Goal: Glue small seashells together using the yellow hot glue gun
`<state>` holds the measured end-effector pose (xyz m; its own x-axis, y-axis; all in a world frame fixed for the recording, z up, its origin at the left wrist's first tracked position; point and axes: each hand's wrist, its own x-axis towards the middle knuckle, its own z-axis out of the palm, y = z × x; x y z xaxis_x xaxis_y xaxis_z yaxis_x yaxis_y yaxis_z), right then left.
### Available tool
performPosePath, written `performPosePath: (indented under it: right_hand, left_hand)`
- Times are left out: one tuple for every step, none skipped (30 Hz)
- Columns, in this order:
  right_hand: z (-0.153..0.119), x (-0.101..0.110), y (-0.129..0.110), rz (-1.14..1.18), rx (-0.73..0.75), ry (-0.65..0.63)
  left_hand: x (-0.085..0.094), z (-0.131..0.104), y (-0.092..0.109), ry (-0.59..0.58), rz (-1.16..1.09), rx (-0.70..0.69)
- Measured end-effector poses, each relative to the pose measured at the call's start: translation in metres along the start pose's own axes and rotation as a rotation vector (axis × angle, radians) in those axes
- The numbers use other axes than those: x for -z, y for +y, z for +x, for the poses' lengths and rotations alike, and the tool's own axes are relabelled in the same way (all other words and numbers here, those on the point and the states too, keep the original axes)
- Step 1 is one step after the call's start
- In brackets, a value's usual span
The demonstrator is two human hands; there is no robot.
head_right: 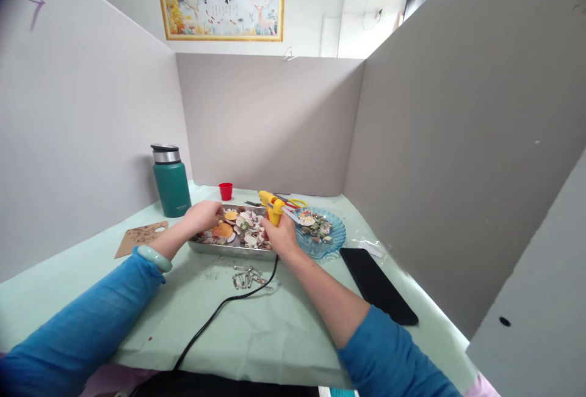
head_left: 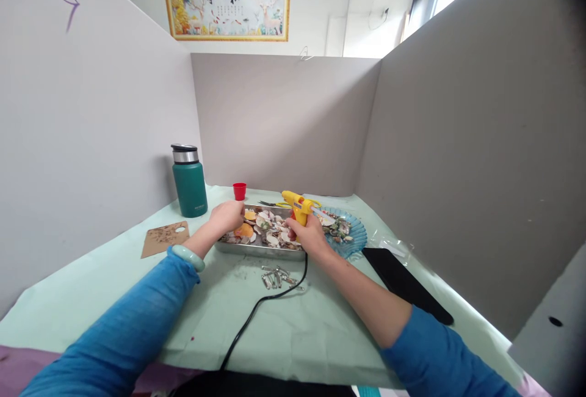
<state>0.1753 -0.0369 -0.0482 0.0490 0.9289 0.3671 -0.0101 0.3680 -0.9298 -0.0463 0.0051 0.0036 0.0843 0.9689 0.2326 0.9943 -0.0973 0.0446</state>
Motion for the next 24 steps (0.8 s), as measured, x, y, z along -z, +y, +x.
performPosePath:
  right_hand:
    - [0.0, 0.0, 0.0, -0.003, 0.001, 0.0]
    - [0.0, 0.0, -0.001, -0.007, 0.0, 0.0]
    - [0.0, 0.0, -0.001, -0.011, -0.002, 0.003]
    - [-0.001, 0.0, -0.002, -0.014, -0.007, 0.005]
    - [-0.001, -0.001, -0.002, -0.017, -0.01, 0.005]
    - [-0.001, -0.001, -0.002, -0.019, -0.011, 0.004]
    - [-0.001, -0.001, -0.002, -0.019, -0.008, 0.001]
    - [-0.001, -0.001, -0.002, -0.018, 0.0, -0.001]
    - [-0.001, -0.001, -0.001, -0.019, 0.009, -0.002]
    - [-0.001, -0.001, 0.0, -0.019, 0.016, -0.001]
    - [-0.001, -0.001, 0.0, -0.017, 0.019, 0.0]
    - [0.0, -0.001, 0.001, -0.013, 0.019, 0.0]
    - [0.0, -0.001, 0.001, -0.01, 0.018, 0.001]
    - [0.0, 0.0, 0.001, -0.008, 0.016, 0.0]
    - [0.0, 0.0, 0.001, -0.007, 0.014, -0.001]
    - [0.0, 0.0, 0.001, -0.01, 0.012, -0.001]
    - [-0.001, 0.0, 0.001, -0.014, 0.011, -0.002]
    - [-0.001, 0.0, 0.0, -0.017, 0.009, -0.002]
    - [-0.001, 0.0, -0.001, -0.019, 0.007, -0.004]
    - [-0.001, 0.0, -0.001, -0.018, 0.006, -0.005]
    - [-0.001, 0.0, -0.001, -0.014, 0.004, -0.006]
    - [-0.001, 0.0, -0.002, -0.009, 0.002, -0.007]
    - [-0.001, 0.0, -0.002, -0.004, 0.001, -0.008]
    - [-0.001, 0.0, -0.002, -0.003, 0.002, -0.008]
  left_hand:
    - [-0.002, 0.0, 0.001, -0.031, 0.0, 0.001]
    - [-0.005, 0.0, 0.001, -0.07, -0.032, -0.001]
    - [-0.008, 0.001, 0.003, -0.118, -0.107, 0.002]
    - [-0.01, 0.0, 0.004, -0.174, -0.229, 0.002]
    - [-0.013, 0.0, 0.005, -0.232, -0.393, -0.002]
    - [-0.015, 0.0, 0.006, -0.283, -0.574, -0.01]
    - [-0.016, 0.0, 0.006, -0.319, -0.746, -0.023]
    - [-0.017, 0.001, 0.005, -0.33, -0.881, -0.041]
    - [-0.017, 0.002, 0.004, -0.315, -0.964, -0.062]
    - [-0.016, 0.003, 0.002, -0.286, -0.99, -0.077]
    - [-0.014, 0.004, 0.001, -0.251, -0.963, -0.08]
    - [-0.012, 0.005, -0.001, -0.215, -0.892, -0.074]
    - [-0.01, 0.006, -0.002, -0.18, -0.789, -0.065]
    - [-0.008, 0.006, -0.003, -0.147, -0.664, -0.051]
    - [-0.006, 0.006, -0.004, -0.12, -0.533, -0.038]
    - [-0.004, 0.005, -0.004, -0.094, -0.405, -0.024]
    - [-0.003, 0.005, -0.004, -0.07, -0.293, -0.011]
    - [-0.002, 0.004, -0.004, -0.056, -0.203, -0.003]
    - [-0.002, 0.004, -0.003, -0.053, -0.141, 0.001]
    - [-0.004, 0.003, -0.003, -0.056, -0.115, 0.002]
    - [-0.005, 0.003, -0.002, -0.066, -0.125, 0.002]
    - [-0.008, 0.003, -0.002, -0.082, -0.172, 0.003]
    - [-0.011, 0.004, -0.001, -0.106, -0.251, 0.007]
    - [-0.014, 0.005, 0.0, -0.133, -0.357, 0.012]
